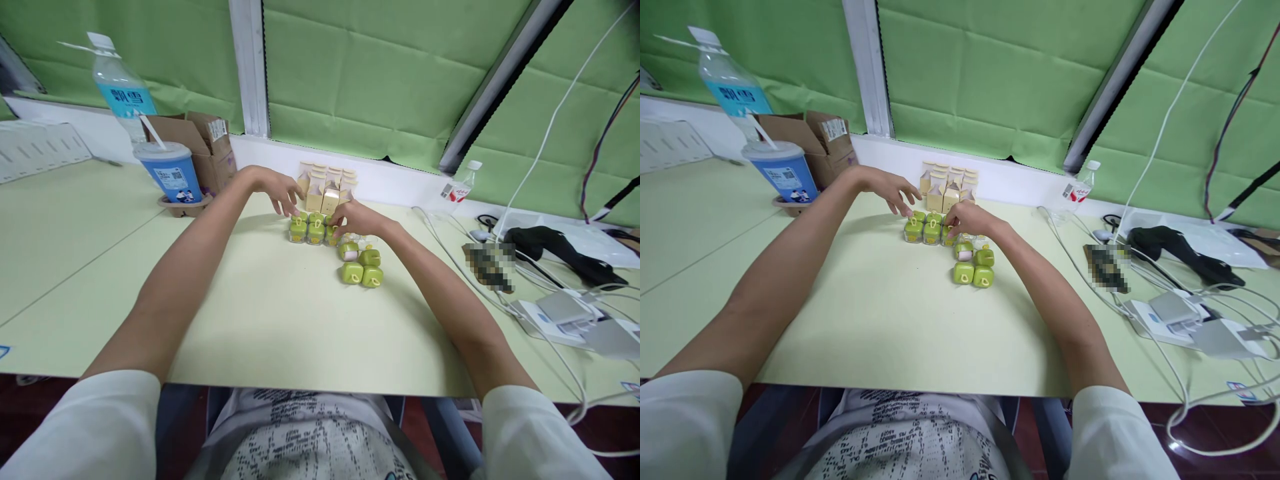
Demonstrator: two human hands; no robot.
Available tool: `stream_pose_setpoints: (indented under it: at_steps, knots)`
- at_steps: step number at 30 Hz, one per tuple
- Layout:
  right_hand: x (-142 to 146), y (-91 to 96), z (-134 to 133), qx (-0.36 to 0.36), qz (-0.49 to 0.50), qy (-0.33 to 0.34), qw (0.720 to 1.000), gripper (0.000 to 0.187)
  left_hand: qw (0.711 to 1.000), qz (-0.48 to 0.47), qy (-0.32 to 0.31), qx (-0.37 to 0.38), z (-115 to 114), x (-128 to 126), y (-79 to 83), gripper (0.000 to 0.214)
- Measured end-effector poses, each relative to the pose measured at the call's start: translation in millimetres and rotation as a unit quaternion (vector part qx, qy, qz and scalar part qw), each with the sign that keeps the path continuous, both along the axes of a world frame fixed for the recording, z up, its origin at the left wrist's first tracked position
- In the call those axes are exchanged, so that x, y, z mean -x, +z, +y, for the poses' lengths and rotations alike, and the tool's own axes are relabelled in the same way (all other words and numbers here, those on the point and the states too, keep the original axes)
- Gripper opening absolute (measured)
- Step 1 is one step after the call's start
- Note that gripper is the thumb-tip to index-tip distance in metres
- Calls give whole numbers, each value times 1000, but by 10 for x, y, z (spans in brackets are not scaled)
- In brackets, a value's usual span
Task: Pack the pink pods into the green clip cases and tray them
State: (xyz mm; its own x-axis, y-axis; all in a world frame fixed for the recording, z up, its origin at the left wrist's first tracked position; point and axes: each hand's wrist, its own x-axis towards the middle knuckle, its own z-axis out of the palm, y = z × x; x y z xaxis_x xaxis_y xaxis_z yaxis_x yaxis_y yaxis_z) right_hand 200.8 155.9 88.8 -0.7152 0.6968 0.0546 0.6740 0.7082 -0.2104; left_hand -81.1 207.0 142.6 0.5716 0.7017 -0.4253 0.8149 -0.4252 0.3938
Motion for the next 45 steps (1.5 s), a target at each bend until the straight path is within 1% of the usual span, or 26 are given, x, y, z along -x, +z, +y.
stream_pose_setpoints:
  at_steps: [2,4,7,10,14,19,23,26,28,30,32,34,37,39,42,45]
  knots:
    - [8,-9,3,-8,4,-4,1000,16,1000,22,0,8,14,-57,-48,142]
    - [13,-21,8,-14,6,-6,1000,16,999,38,-10,-2,31,-90,-87,143]
    - [16,-41,22,-20,9,-10,1000,15,998,47,-30,-37,77,-90,-137,135]
    - [14,-57,41,-24,9,-12,1000,16,997,48,-41,-48,132,-66,-179,126]
    - [25,-63,67,-22,2,-12,1000,12,997,51,-42,-46,147,-58,-192,125]
    - [78,-68,56,-23,-1,-22,999,12,996,59,-42,-51,90,-89,-172,128]
    - [93,-1,-30,-19,-1,-28,999,15,996,64,-36,-45,44,-88,-130,135]
    - [49,151,-138,-18,8,-29,999,23,997,57,-22,-53,-2,-42,-28,141]
    - [10,273,-220,-21,3,-37,999,19,997,38,-12,-69,-36,4,64,141]
    - [-15,370,-297,-3,-40,-60,997,10,996,21,1,-84,-67,48,150,140]
    - [-16,416,-360,31,-98,-88,991,8,996,14,7,-91,-90,79,208,139]
    - [1,416,-400,62,-136,-105,983,12,996,15,2,-89,-104,89,233,137]
    - [33,384,-417,90,-160,-109,977,12,997,22,-11,-76,-107,79,224,134]
    - [50,366,-410,90,-167,-116,975,16,997,28,-20,-68,-103,70,209,133]
    - [70,343,-398,67,-171,-134,974,24,998,24,-25,-57,-100,60,196,133]
    - [94,323,-405,67,-177,-135,973,18,998,19,-23,-51,-119,48,198,132]
